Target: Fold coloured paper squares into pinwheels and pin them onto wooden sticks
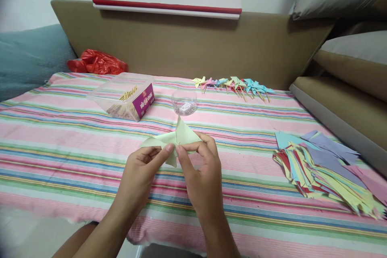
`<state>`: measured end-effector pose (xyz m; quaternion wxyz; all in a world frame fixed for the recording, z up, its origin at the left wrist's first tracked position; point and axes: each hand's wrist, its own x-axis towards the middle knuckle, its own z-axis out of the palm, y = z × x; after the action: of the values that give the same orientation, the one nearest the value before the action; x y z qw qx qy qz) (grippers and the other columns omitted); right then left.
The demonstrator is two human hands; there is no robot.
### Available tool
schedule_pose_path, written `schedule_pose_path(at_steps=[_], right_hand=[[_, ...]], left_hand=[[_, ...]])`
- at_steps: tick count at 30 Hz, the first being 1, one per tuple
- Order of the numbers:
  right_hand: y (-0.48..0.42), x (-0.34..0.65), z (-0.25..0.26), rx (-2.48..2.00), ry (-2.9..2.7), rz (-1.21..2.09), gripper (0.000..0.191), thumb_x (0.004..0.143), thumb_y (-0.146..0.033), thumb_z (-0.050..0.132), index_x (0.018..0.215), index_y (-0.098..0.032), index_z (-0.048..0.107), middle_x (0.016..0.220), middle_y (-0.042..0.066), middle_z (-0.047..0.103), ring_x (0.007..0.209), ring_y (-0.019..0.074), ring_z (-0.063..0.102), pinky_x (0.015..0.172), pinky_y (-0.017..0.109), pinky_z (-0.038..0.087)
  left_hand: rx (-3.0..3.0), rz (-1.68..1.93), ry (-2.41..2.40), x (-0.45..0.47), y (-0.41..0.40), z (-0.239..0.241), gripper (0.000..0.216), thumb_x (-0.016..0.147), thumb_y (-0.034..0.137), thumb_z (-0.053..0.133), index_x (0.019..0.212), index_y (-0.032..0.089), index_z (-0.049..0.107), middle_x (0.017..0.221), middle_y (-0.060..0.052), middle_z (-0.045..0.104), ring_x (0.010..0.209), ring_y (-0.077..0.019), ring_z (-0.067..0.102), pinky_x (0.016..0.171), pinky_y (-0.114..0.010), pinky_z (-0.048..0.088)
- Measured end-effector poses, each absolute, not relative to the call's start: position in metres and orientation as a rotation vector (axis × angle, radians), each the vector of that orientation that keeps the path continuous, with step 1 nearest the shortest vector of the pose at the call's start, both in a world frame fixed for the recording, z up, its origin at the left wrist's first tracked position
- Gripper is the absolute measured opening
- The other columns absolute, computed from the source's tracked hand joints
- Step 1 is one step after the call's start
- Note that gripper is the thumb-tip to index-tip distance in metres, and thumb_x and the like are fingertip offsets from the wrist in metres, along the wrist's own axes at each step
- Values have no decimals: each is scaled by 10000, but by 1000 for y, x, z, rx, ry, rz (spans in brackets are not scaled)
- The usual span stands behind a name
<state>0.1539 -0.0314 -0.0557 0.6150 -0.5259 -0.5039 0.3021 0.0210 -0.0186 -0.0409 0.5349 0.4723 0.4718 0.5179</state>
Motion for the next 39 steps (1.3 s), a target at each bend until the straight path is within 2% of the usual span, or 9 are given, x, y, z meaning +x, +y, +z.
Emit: schedule_pose_path(at_steps=[9, 11, 15, 17, 22, 27, 34, 37, 39], right_hand=[[-33, 154, -54, -1219, -1190, 689, 153, 863, -409, 746, 806, -268, 761, 1237, 81, 603, 1319, 339, 548, 1098, 551, 439], [-34, 153, -52, -1200, -1165, 719, 147, 854, -415, 756, 888, -273, 740, 1292, 83, 593, 1322, 335, 544, 1069, 535, 471], [-35, 159, -46, -1099, -998, 858, 528, 779, -392, 833, 1226, -320, 559, 1375, 83, 593, 1201, 286, 634, 967, 472, 559], [-36, 166, -44, -1130, -1013, 896, 628, 739, -404, 861, 1283, -326, 557, 1400, 89, 581, 1215, 290, 623, 969, 466, 560], [-41, 187, -35, -1254, -1144, 1059, 298, 737, -439, 847, 988, -287, 798, 1566, 51, 436, 1402, 343, 471, 995, 430, 533], [-43, 194, -32, -1246, -1250, 1151, 173, 795, -410, 791, 903, -280, 827, 1447, 58, 580, 1416, 325, 460, 1129, 450, 421], [-38, 192, -42, -1304, -1282, 1150, 191, 809, -427, 767, 858, -251, 822, 1445, 77, 577, 1217, 332, 609, 952, 447, 534], [-37, 182, -43, -1199, -940, 1179, 286, 773, -456, 810, 960, -240, 817, 1307, 88, 682, 1097, 299, 659, 856, 410, 554], [-36, 173, -43, -1079, -712, 1199, 335, 759, -447, 832, 1018, -237, 802, 1133, 69, 759, 1049, 276, 675, 870, 401, 545]], left_hand=[[1235, 1258, 1165, 20, -21, -38, 415, 861, 447, 759, 613, 175, 568, 614, 37, 470, 611, -106, 431, 569, -237, 352], [1248, 1258, 1155, 20, -21, -37, 400, 872, 450, 745, 631, 178, 578, 625, 32, 487, 622, -113, 450, 578, -240, 361], [1252, 1221, 1150, 19, -20, -38, 414, 879, 478, 725, 642, 185, 554, 634, 31, 458, 635, -123, 438, 583, -247, 364], [1266, 1182, 1125, 18, -19, -39, 441, 876, 489, 722, 634, 196, 499, 634, 39, 410, 624, -122, 407, 568, -250, 344], [1369, 1036, 1063, 13, -19, -37, 449, 881, 510, 700, 638, 212, 468, 637, 41, 363, 605, -129, 355, 557, -270, 301], [1476, 951, 1065, 9, -18, -36, 477, 858, 487, 722, 572, 214, 455, 594, 45, 339, 566, -128, 310, 529, -280, 247], [1429, 920, 1041, 9, -16, -35, 361, 869, 475, 731, 662, 197, 630, 625, 19, 544, 604, -138, 479, 568, -264, 351], [1240, 1010, 936, 15, -18, -33, 214, 882, 418, 744, 921, 207, 749, 886, -36, 726, 857, -182, 651, 765, -264, 487], [1108, 1071, 904, 21, -20, -35, 233, 873, 384, 767, 1039, 220, 761, 1030, -59, 760, 1017, -203, 675, 871, -268, 503]])
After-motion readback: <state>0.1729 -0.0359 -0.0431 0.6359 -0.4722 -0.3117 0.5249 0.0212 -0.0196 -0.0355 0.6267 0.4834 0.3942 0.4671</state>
